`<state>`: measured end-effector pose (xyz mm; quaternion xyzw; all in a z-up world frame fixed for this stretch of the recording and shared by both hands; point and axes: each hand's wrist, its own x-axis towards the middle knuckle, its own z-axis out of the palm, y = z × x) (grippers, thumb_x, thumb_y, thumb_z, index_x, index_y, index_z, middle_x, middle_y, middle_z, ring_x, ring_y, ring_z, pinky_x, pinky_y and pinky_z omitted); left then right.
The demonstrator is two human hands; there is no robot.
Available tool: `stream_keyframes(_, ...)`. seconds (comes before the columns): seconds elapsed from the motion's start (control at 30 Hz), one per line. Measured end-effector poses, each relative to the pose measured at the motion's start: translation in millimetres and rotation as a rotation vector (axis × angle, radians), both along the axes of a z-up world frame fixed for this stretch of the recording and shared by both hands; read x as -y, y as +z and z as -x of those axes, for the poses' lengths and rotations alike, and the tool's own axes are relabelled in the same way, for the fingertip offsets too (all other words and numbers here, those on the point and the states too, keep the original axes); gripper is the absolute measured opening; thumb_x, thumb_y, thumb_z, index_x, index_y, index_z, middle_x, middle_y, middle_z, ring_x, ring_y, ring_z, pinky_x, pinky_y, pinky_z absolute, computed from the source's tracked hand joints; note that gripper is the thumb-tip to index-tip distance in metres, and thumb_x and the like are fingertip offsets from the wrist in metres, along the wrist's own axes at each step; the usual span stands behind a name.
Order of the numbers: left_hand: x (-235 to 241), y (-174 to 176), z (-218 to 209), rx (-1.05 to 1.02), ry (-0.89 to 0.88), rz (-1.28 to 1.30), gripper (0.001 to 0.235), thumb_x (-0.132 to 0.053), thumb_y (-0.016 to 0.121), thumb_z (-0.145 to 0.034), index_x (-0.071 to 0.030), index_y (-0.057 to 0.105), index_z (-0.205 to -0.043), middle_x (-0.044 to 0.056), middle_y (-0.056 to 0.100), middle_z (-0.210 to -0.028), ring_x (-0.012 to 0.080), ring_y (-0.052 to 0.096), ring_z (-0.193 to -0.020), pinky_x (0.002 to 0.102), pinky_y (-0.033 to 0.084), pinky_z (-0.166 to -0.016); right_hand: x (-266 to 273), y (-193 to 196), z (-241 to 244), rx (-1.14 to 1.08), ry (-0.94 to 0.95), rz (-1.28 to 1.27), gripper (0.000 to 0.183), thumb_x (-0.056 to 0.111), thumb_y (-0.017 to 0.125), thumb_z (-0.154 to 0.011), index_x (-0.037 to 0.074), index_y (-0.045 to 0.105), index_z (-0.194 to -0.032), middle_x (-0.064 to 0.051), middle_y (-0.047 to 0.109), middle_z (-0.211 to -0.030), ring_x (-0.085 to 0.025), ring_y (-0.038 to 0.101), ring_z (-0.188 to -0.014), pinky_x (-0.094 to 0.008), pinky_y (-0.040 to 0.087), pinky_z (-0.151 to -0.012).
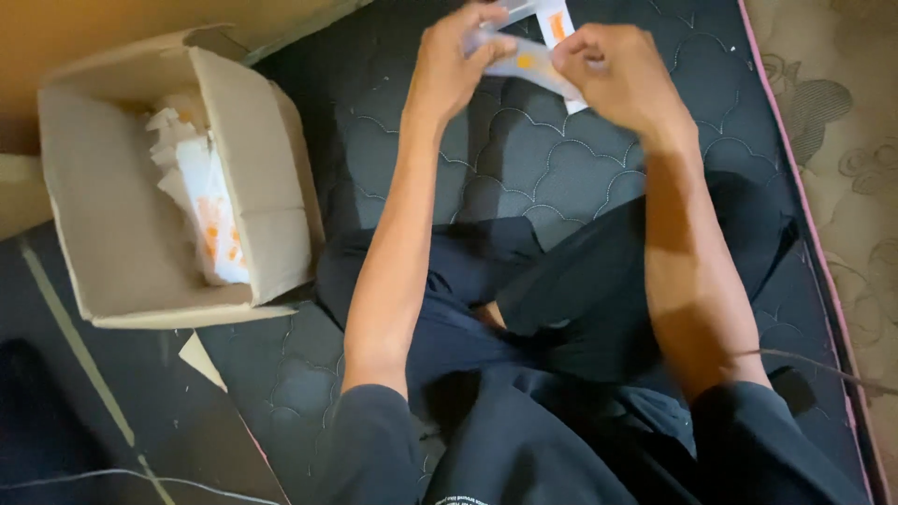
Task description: The person is manually inserting small printed cards into clear plastic protective sleeves.
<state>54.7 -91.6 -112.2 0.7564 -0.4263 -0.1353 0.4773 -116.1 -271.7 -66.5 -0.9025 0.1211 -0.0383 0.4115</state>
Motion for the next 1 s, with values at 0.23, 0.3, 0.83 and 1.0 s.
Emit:
stream_keyframes(0.23, 15.1, -32.8, -19.9, -0.209, 0.34, 0.335, 0.023, -0.031, 0.064, -0.096, -0.012, 0.077, -0.098, -0.001, 0.073, -0.088, 0.0116, 0.064, -0.084, 0.028, 0.048, -0.073, 66.1, -72.2, -9.1, 0.272, -0.455, 0.127, 0.012, 0.019, 0.087, -0.099, 0.009, 0.08, -0.103, -0.003, 0.075, -0.092, -0.019, 0.066, -0.088, -0.04, 0.048, -0.078)
stream_keyframes(0.3, 30.4, -56.1, -4.2, -0.315, 0.457, 0.397, 0.02, -0.029, 0.068, -0.094, -0.012, 0.077, -0.1, 0.001, 0.076, -0.094, 0.0124, 0.068, -0.088, 0.027, 0.051, -0.077, 37.3, -51.6, -28.3, 0.182, -0.616, -0.311, 0.029, 0.036, 0.076, -0.093, 0.017, 0.071, -0.113, 0.001, 0.075, -0.1, -0.011, 0.069, -0.085, -0.027, 0.05, -0.07)
stream_keyframes(0.83, 73.9, -150.2, -31.6, 0.476, 0.369, -0.336, 0.056, -0.014, 0.083, -0.08, -0.016, 0.063, -0.133, 0.003, 0.061, -0.123, 0.0294, 0.056, -0.119, 0.054, 0.043, -0.095, 41.3, -87.8, -70.3, 0.067, -0.446, -0.256, 0.039, 0.026, 0.041, -0.111, 0.01, 0.045, -0.147, -0.008, 0.067, -0.114, -0.019, 0.063, -0.099, -0.036, 0.048, -0.079)
stream_keyframes(1.0, 42.3, -143.6, -34.3, 0.435, 0.552, -0.289, 0.045, -0.01, 0.084, -0.084, -0.014, 0.069, -0.126, 0.004, 0.066, -0.116, 0.0298, 0.064, -0.104, 0.05, 0.053, -0.082, 43.7, -116.4, -76.1, 0.146, -0.362, -0.113, 0.036, 0.023, 0.038, -0.112, 0.004, 0.051, -0.139, -0.011, 0.064, -0.109, -0.024, 0.057, -0.089, -0.041, 0.043, -0.072)
